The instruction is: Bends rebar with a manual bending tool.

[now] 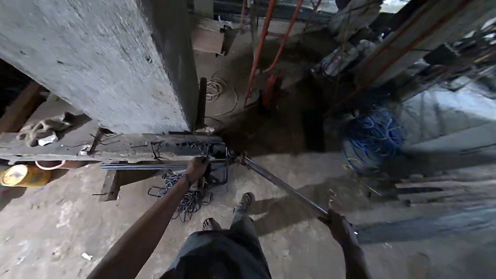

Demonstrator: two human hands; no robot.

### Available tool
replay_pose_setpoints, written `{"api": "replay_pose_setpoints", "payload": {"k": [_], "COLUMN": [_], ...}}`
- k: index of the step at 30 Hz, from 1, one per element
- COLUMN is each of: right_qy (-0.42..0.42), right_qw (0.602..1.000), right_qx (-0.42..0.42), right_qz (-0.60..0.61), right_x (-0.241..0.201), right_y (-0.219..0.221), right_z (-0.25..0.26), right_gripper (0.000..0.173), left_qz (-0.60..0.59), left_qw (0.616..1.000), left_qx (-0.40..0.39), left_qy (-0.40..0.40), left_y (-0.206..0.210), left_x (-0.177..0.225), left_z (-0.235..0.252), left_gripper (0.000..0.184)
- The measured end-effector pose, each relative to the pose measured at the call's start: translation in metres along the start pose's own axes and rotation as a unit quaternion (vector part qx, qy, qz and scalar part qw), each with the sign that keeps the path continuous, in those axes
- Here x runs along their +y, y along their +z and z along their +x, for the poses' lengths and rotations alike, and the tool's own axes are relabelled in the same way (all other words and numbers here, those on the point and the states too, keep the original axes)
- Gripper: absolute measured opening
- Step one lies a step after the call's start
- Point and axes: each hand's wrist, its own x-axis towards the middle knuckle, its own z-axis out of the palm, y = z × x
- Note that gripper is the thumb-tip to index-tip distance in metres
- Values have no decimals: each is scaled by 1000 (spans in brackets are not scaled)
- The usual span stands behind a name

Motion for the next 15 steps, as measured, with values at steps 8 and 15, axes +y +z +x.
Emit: {"api": "replay_pose_setpoints", "payload": {"k": [8,15], "right_qy": [53,65], "right_qw": [998,995], "right_qx": [16,74], "right_qz": [22,34], "right_x": [-9,-13], "right_y": [40,45], "right_z": [-57,-69], "right_gripper": [52,37], "left_qz": [27,108], "left_qw": [999,993], "left_qx": [-15,39], "left_qy": [14,26], "left_y": [-7,3], "left_x": [-4,2], "left_z": [10,4], "left_gripper": [40,44]}}
